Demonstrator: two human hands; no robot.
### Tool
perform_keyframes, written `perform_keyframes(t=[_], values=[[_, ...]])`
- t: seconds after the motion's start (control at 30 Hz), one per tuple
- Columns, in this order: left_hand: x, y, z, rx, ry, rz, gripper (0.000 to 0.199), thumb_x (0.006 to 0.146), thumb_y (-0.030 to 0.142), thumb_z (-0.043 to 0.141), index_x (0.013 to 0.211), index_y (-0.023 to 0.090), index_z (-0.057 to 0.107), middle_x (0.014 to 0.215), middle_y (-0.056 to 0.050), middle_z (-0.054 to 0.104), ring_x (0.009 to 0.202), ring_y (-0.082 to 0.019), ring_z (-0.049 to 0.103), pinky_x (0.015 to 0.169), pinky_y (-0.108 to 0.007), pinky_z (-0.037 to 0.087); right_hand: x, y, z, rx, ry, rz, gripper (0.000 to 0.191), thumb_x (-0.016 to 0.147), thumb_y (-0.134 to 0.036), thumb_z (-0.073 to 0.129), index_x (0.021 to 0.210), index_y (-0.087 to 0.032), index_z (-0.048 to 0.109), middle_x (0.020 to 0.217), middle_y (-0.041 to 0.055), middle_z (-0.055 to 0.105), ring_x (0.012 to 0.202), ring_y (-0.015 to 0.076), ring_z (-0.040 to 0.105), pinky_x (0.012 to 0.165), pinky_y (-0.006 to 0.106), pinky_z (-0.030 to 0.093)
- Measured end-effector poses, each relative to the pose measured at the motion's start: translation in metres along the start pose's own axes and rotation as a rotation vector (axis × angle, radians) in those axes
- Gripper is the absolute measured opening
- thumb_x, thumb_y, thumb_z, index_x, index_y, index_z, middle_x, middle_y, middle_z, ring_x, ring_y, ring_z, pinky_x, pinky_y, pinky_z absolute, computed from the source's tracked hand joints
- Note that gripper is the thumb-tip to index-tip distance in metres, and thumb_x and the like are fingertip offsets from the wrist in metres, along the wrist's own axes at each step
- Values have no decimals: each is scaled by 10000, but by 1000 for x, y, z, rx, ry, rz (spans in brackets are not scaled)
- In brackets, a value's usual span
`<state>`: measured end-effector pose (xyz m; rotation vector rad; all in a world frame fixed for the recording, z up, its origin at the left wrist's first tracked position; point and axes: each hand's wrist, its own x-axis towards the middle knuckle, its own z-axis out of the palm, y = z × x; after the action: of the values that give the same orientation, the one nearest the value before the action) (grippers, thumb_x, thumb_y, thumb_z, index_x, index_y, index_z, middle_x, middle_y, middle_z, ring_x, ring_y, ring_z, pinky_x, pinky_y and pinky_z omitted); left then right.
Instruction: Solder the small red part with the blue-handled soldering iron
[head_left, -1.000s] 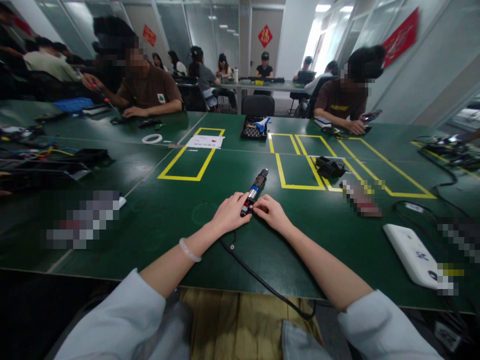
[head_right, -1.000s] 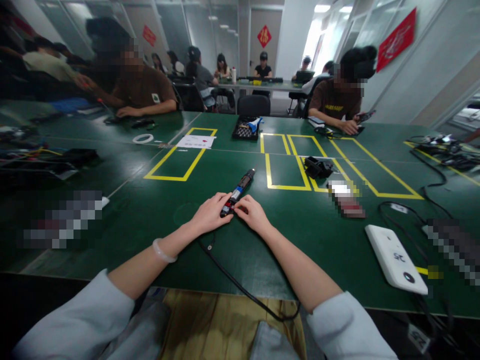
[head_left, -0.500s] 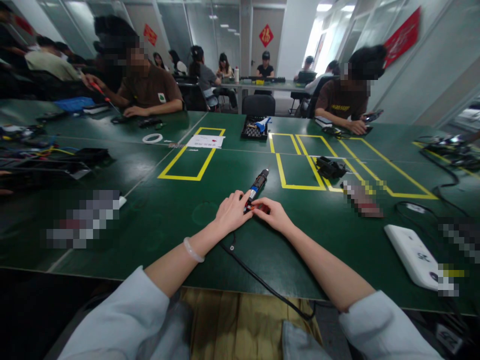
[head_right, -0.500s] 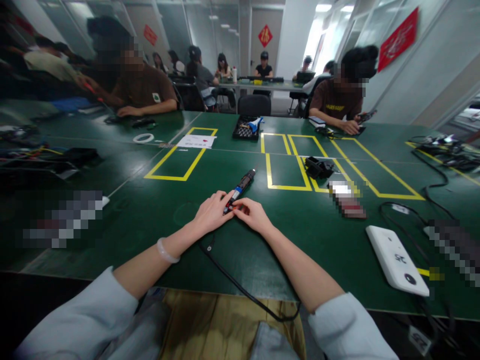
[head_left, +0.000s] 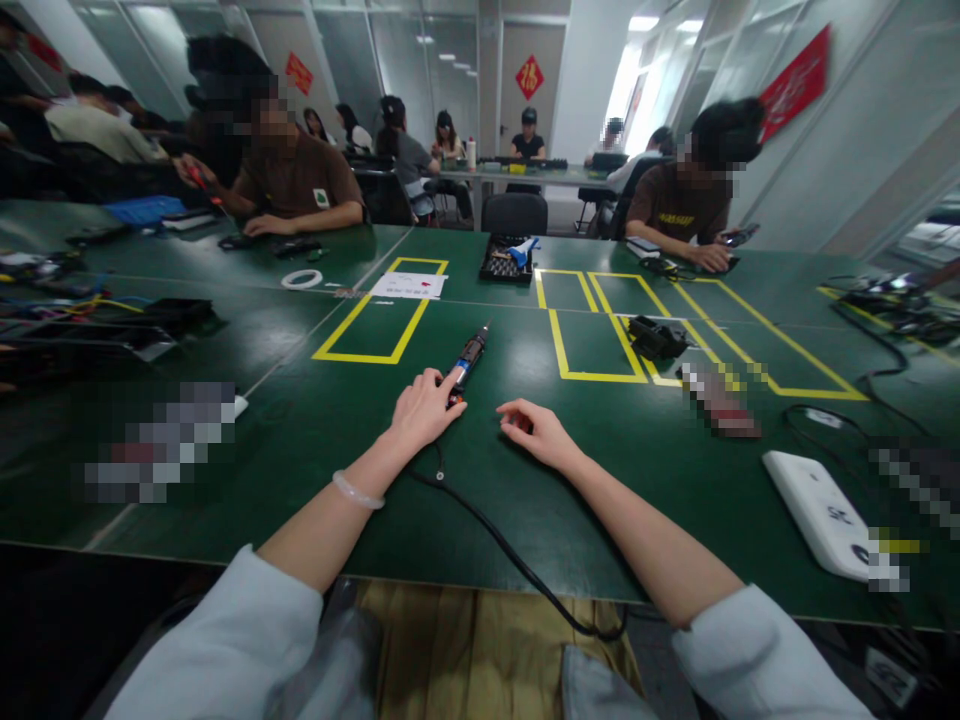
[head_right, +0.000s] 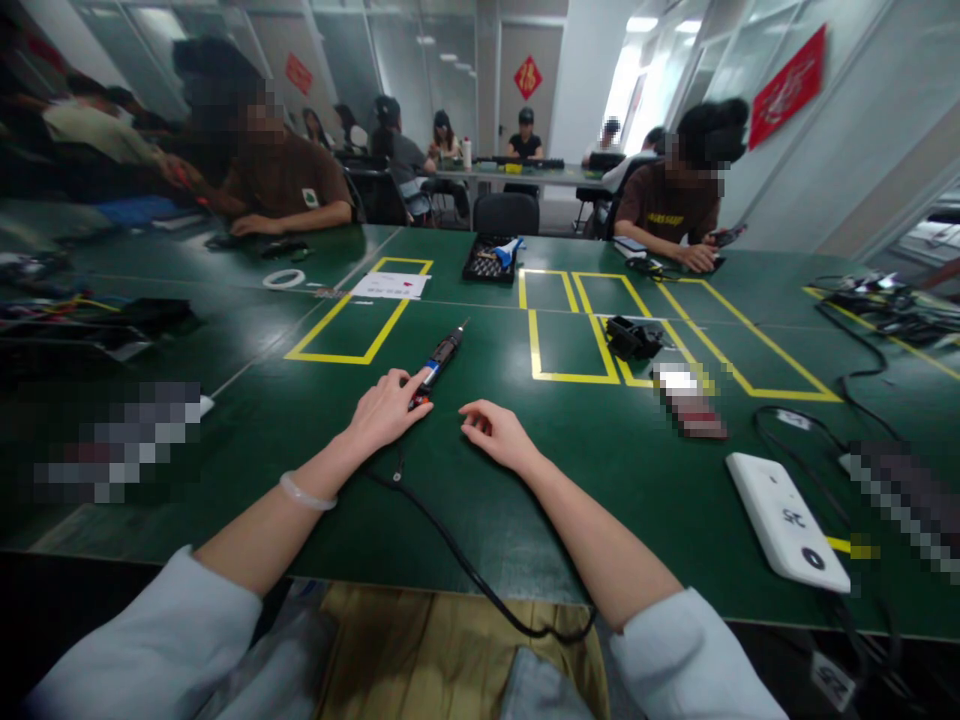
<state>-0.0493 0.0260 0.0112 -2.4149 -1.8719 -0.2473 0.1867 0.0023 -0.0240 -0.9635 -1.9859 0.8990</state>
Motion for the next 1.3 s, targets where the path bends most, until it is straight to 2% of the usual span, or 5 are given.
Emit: perform_keyframes(t=[0.37, 0.53, 0.9, 1.13, 1.3], values=[[9, -133, -4, 55, 27, -453, 617, 856, 521, 498, 1392, 225, 427, 1278, -200, 465, 1119, -391, 485, 866, -477, 425, -1, 0, 0, -30, -1, 14, 212, 878, -268, 559, 1050, -172, 637, 807, 7, 625, 655, 106, 524, 640, 234, 430], [-3, -170, -6, 30, 90, -592, 609, 843, 529, 525, 1352, 199, 468, 1291, -221, 471, 1134, -418, 482, 871, -500, 401, -1, 2, 0, -35, -8, 6, 204, 881, -262, 557, 1045, -174, 641, 799, 5, 623, 652, 109, 523, 633, 234, 423], [-10, -167, -8, 96, 186, -597, 516, 812, 439, 617, 1256, 209, 490, 1226, -125, 527, 1107, -348, 486, 929, -484, 372, 0, 0, 0, -60, -22, 30, 188, 878, -257, 562, 1016, -172, 657, 791, 9, 635, 641, 109, 518, 625, 233, 417], [-7, -165, -8, 44, 208, -616, 394, 819, 395, 579, 1102, 121, 563, 1187, -237, 530, 1102, -387, 517, 893, -474, 398, 0, -5, -1, -51, -21, 38, 171, 872, -256, 565, 983, -170, 663, 760, 4, 630, 630, 110, 517, 619, 234, 416], [-6, -159, -13, 44, 223, -614, 321, 871, 376, 454, 1019, 126, 590, 1158, -221, 559, 1092, -372, 522, 897, -481, 405, 1, -5, -1, -48, -22, 35, 171, 872, -253, 566, 984, -173, 667, 763, 4, 631, 635, 114, 520, 621, 237, 417]])
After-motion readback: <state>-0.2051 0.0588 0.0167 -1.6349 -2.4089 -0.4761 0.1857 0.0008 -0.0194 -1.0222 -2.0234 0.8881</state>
